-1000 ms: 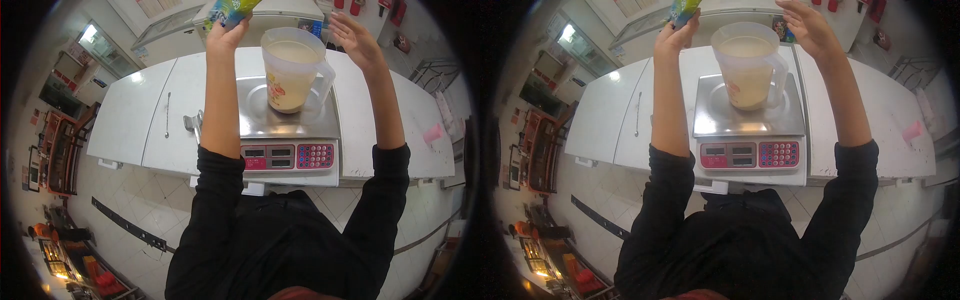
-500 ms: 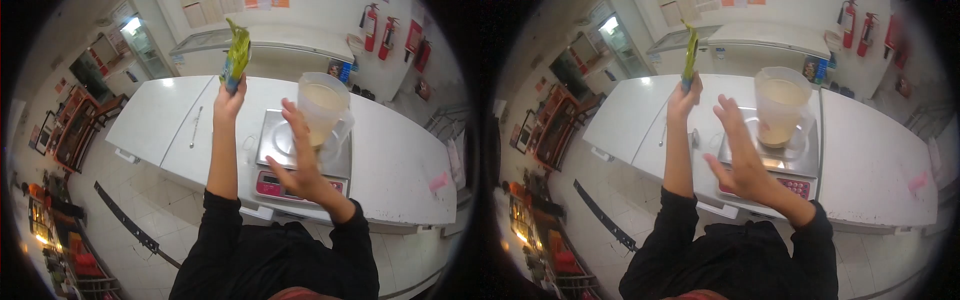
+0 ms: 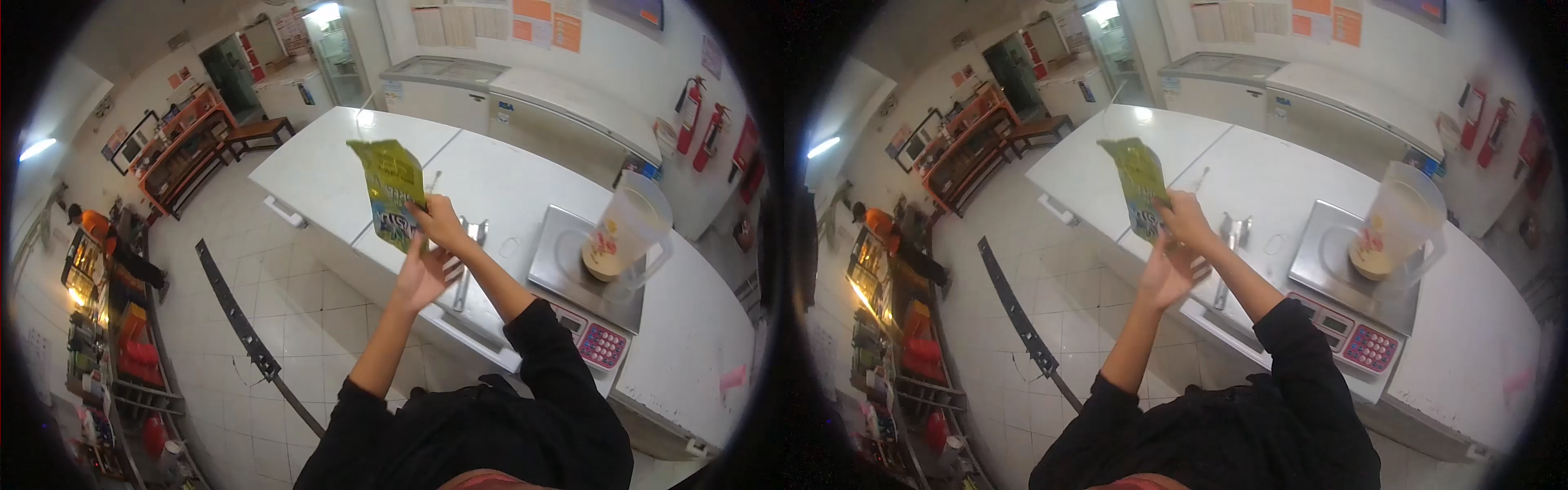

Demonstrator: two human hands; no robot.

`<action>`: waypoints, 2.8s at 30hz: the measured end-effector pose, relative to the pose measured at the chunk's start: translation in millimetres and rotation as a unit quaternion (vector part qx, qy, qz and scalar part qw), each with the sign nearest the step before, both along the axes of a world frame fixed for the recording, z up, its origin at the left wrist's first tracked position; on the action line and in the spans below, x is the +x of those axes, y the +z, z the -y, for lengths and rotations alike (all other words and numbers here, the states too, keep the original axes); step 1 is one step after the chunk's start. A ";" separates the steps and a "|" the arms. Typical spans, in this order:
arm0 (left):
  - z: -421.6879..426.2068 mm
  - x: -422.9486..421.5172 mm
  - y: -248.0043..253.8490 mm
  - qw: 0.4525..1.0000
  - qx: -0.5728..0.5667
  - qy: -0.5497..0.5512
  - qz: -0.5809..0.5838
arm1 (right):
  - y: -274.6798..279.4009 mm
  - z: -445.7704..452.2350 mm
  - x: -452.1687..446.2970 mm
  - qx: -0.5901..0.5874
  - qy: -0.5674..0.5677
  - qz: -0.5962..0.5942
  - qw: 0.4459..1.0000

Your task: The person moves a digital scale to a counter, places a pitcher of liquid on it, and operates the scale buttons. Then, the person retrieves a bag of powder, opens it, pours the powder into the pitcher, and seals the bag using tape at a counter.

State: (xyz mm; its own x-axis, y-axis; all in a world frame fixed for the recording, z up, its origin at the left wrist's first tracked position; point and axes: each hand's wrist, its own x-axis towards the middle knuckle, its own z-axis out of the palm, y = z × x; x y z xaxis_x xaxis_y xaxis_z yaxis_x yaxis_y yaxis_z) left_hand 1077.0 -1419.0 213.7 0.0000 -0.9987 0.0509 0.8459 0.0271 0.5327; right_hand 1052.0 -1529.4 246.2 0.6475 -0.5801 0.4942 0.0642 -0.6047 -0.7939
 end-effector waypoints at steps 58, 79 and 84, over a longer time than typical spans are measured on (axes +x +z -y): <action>-196.8 76.2 -82.4 0.248 0.274 0.605 0.705 | -118.0 -180.1 89.4 0.121 0.427 -0.096 0.891; -168.2 144.3 -79.2 0.679 0.300 0.503 0.443 | -56.0 -151.9 128.9 -0.210 0.214 0.003 0.954; -156.7 132.1 -90.6 0.872 0.066 0.452 0.176 | -77.4 -158.1 124.9 -0.411 0.092 -0.012 0.907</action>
State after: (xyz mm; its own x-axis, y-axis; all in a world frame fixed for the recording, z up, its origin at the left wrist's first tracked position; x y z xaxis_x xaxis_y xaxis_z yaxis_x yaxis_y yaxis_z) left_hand 1209.2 -1262.3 123.1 0.7982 -0.5955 0.0908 0.2937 0.5164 0.8044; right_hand 1176.9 -1371.3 168.8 0.7128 0.0960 0.6947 0.2118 -0.9738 -0.0828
